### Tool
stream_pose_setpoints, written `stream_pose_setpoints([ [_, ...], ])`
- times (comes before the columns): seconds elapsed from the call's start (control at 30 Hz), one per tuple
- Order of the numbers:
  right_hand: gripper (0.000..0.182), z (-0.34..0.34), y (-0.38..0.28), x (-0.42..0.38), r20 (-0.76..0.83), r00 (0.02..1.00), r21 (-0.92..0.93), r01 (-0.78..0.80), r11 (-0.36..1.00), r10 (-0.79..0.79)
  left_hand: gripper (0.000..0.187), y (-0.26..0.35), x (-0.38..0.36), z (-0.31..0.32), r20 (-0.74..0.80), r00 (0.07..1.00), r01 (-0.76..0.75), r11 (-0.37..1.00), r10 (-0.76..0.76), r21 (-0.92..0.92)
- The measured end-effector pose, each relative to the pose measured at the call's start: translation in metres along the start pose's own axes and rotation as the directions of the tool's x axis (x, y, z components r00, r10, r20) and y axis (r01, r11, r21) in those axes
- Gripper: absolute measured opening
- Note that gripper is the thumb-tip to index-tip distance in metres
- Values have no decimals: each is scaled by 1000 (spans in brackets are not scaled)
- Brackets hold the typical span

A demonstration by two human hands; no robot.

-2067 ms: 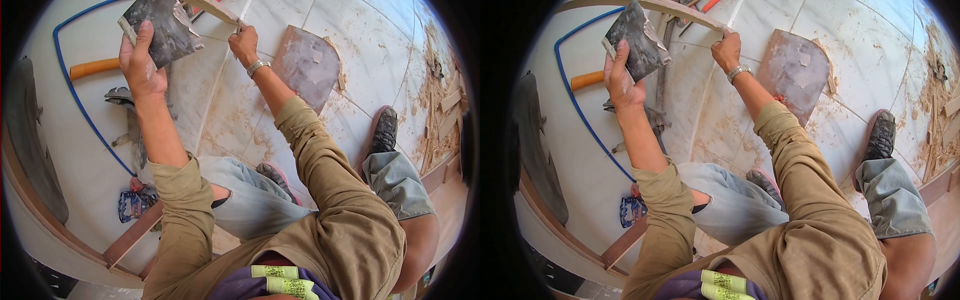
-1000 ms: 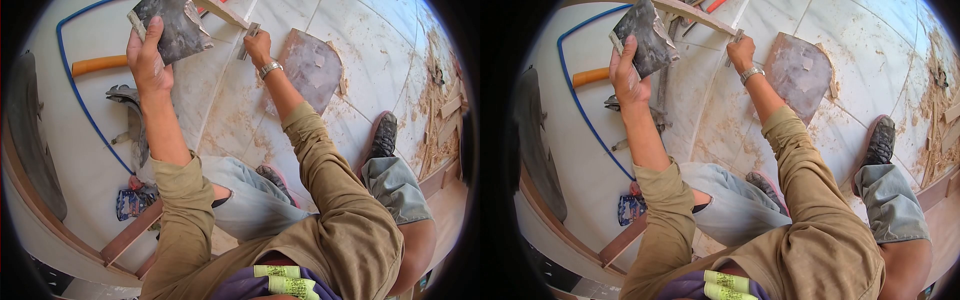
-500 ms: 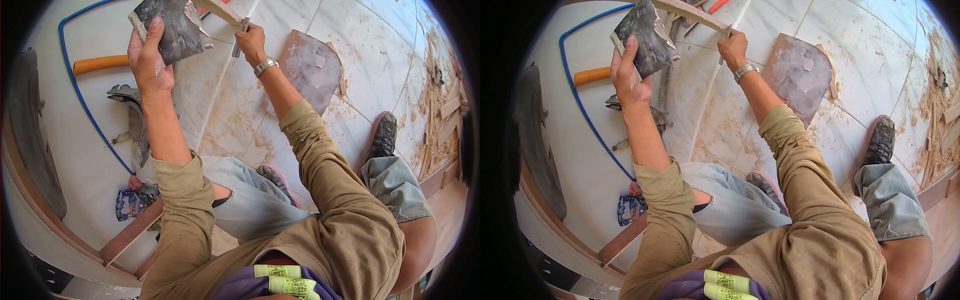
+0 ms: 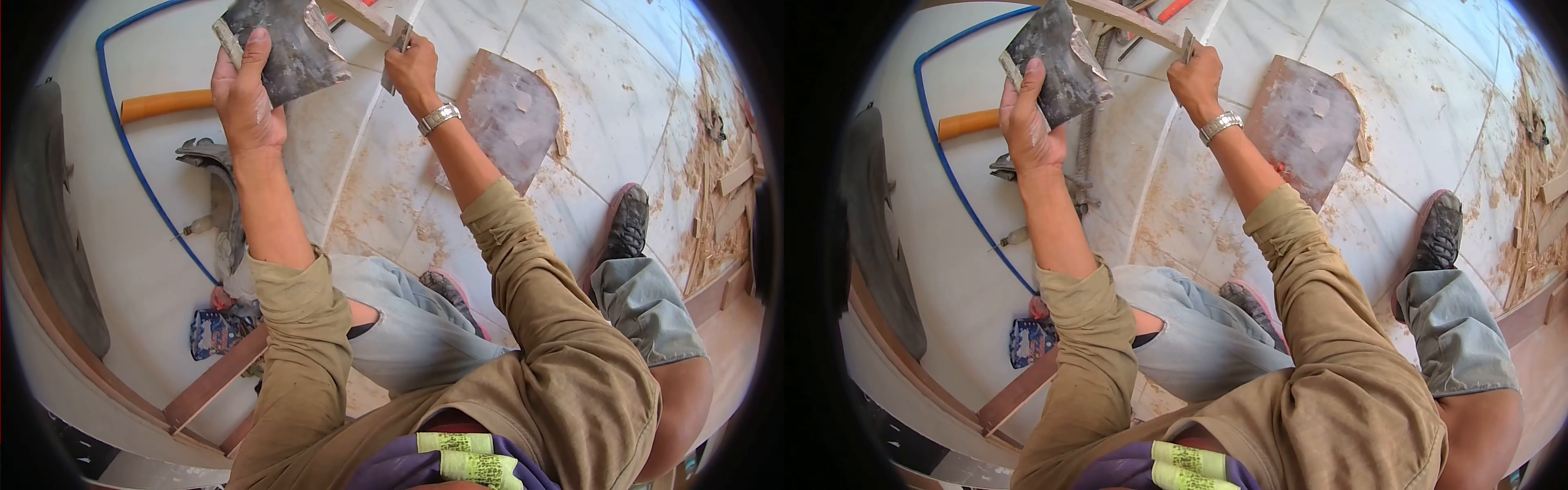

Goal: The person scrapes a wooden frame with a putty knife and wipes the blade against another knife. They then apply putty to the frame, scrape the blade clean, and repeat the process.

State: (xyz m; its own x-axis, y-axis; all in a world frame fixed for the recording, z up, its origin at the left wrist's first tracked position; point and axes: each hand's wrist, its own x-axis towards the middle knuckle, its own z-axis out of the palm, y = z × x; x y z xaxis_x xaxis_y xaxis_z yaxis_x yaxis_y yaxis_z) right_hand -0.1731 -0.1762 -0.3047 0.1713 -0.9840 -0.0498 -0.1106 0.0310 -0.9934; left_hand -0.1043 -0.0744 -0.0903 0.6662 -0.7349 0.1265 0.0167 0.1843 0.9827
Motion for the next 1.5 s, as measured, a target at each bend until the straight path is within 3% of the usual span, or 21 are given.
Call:
stream_pose_setpoints([
  [0.1, 36, 7, 2, -1, 111, 992, 31, -59, 998, 56, 40, 2, 0, -2, 3, 1000, -15, 1000, 15, 6],
  [0.2, 47, 19, -15, -21, 51, 992, -81, 119, 990, -115, 41, 3, -1, -3, 19, 1000, -22, 1000, 22, -5],
  [0.33, 52, 16, -16, -35, 19, 984, 54, 177, 983, -178, 41, 3, -1, 0, 1, 1000, -1, 1000, 1, 4],
  [0.43, 53, 1, -9, -27, 45, 999, -47, 15, 999, -13, 40, 4, -1, -1, -2, 1000, -4, 1000, 4, 7],
  [0.47, 54, 9, 6, -22, -9, 1000, -73, 22, 997, -23, 40, 5, -2, 0, 1, 1000, -6, 1000, 6, 5],
  [0.57, 53, 16, 4, -13, 90, 996, -8, 8, 1000, -7, 40, 7, -3, -1, 10, 1000, -15, 1000, 15, 7],
  [0.67, 49, 23, -19, -22, 16, 991, -37, 135, 990, -135, 41, 6, -2, -2, 10, 1000, -16, 1000, 16, 12],
  [0.77, 40, 4, -41, -29, 0, 986, 67, 165, 984, -166, 41, 4, -1, 0, 14, 1000, -23, 1000, 23, 10],
  [0.87, 30, -11, -27, -36, 184, 962, 363, -258, 895, 203, 42, 4, -1, -1, 6, 1000, -18, 1000, 18, 14],
  [0.97, 17, -6, 11, -29, 264, 870, 420, -493, 762, 417, 41, 6, -2, -1, 1, 1000, -12, 1000, 12, 11],
  [1.07, 19, 0, 24, -13, 323, 820, 483, -572, 663, 473, 40, 10, -5, -3, 7, 1000, -19, 1000, 18, 11],
  [1.17, 22, 3, 8, -6, 317, 850, 539, -526, 658, 421, 40, 9, -3, -2, 12, 1000, -27, 1000, 27, -5],
  [1.27, 23, 18, -1, -1, 223, 897, 457, -441, 773, 381, 39, 8, -3, -3, 4, 1000, -25, 1000, 25, -9],
  [1.5, 21, 15, -55, -5, 209, 944, 308, -313, 899, 257, 40, 13, -6, -3, -3, 999, -41, 999, 41, 2],
])
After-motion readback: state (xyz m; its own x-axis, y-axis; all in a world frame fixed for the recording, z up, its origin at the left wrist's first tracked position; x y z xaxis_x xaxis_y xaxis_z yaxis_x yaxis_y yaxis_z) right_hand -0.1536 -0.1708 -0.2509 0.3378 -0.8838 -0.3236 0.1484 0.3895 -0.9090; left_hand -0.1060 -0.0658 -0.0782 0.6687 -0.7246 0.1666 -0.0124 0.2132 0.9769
